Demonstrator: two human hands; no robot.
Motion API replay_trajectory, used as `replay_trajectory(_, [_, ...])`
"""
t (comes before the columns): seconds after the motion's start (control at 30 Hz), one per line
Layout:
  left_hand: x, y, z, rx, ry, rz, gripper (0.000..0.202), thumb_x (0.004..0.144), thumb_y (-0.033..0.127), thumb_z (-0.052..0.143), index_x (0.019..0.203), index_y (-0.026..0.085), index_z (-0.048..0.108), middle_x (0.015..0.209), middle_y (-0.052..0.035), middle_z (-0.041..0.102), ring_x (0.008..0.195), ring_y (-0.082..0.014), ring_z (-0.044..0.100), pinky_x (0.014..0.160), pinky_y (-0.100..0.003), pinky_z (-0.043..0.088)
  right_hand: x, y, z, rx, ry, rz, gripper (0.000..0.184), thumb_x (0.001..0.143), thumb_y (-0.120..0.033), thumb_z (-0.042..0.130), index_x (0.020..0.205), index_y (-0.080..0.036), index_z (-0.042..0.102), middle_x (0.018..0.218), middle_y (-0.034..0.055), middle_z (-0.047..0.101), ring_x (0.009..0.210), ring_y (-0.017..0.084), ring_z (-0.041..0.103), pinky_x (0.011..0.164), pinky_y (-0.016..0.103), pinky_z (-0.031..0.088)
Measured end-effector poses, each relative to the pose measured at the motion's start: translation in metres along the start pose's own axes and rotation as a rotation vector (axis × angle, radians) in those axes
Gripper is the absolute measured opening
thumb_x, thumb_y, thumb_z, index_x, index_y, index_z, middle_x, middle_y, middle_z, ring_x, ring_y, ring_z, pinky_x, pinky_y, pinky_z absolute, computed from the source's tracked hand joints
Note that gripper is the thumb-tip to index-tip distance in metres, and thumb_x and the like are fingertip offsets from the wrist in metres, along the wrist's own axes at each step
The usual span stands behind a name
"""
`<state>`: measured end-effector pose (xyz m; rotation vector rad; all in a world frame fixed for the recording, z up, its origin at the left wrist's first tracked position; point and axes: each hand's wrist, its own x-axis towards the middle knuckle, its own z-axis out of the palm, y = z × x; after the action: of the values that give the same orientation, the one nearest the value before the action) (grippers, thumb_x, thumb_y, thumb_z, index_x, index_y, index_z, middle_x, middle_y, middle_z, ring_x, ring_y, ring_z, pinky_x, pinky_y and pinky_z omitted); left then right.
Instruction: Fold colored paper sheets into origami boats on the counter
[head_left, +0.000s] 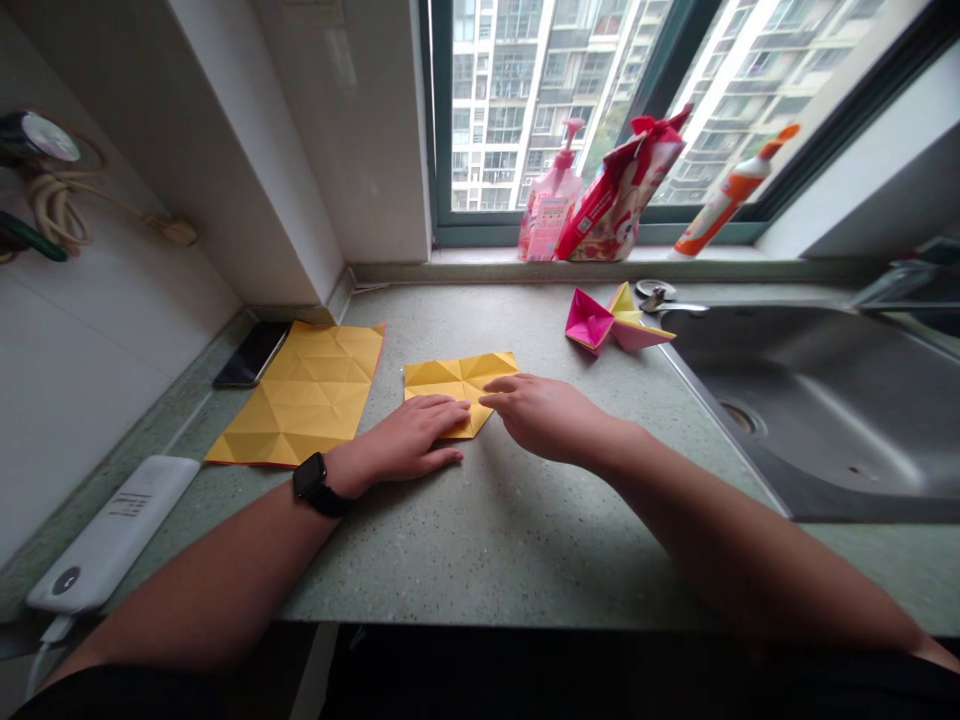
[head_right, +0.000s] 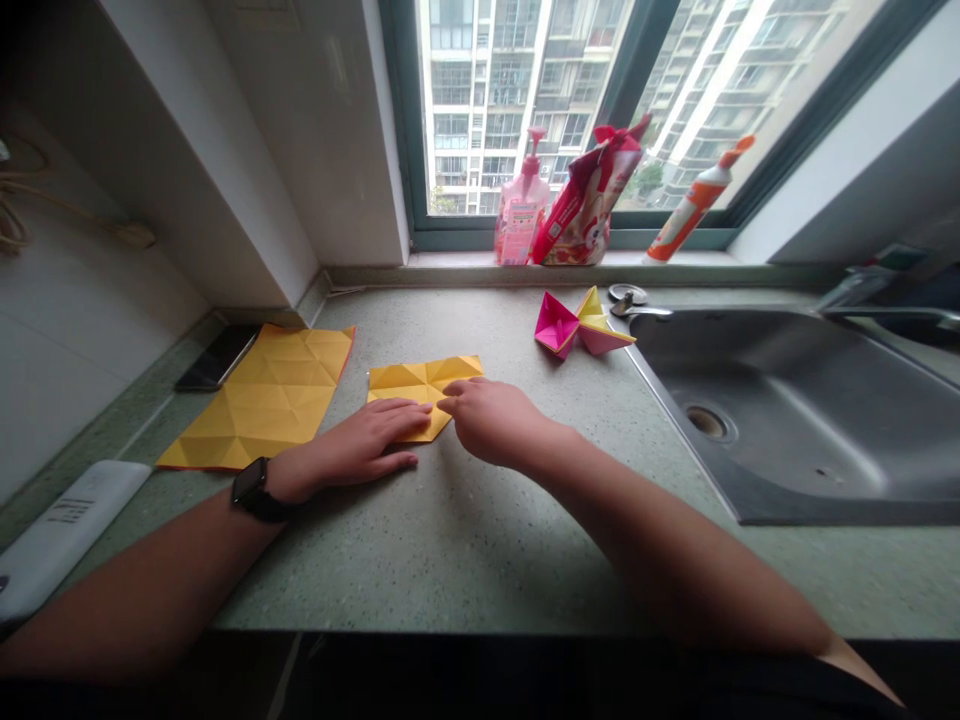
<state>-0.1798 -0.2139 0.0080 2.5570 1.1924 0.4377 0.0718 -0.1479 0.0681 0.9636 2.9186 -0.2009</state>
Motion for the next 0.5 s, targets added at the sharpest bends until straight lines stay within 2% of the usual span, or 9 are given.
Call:
replay_trajectory(0.17, [0.0,-0.004,0.001,0.024,0.079,0.024,0.051,0.104,0.035,0.07,0.153,0.023,0.059,0.153,-0.0116,0.067,0.142,-0.031,0.063,0.123,-0.05,0.05,0.006,-0.001,0.012,-0.003,-0.123,-0.041,0.042,0.103,-0.017,0.05,0.13,-0.026,0.082,0.141,0.0111,0.076,0.11,0.027,0.078,0.09,0.035,0.058])
replay_trajectory(0.3, [-0.002,-0.003,-0.005,0.105,0.161,0.069,0.043,0.102,0.018,0.062,0.144,0.023,0.066,0.148,-0.0086,0.071,0.136,-0.0292,0.065,0.119,-0.05,0.052,0.008,0.0,0.013,-0.023,-0.123,-0.042,0.042,0.104,-0.017,0.049,0.129,-0.024,0.082,0.141,0.0127,0.075,0.109,0.026,0.077,0.088,0.033,0.056])
replay_trajectory(0.4, [-0.003,-0.001,-0.014,0.163,0.153,0.083,0.049,0.092,0.007,0.061,0.138,0.022,0.069,0.142,-0.0085,0.073,0.13,-0.0288,0.068,0.114,-0.048,0.054,0.008,0.001,0.013,-0.022,-0.125,-0.053,0.041,0.105,-0.017,0.048,0.125,-0.023,0.083,0.14,0.0132,0.076,0.109,0.026,0.076,0.088,0.033,0.055])
replay_trajectory(0.5, [-0.004,-0.001,-0.022,0.201,0.141,0.062,0.048,0.086,0.005,0.061,0.129,0.022,0.073,0.13,-0.008,0.077,0.118,-0.028,0.071,0.106,-0.046,0.056,0.009,0.003,0.014,-0.008,-0.114,-0.061,0.039,0.104,-0.017,0.049,0.12,-0.022,0.084,0.137,0.0125,0.077,0.109,0.026,0.076,0.09,0.033,0.055])
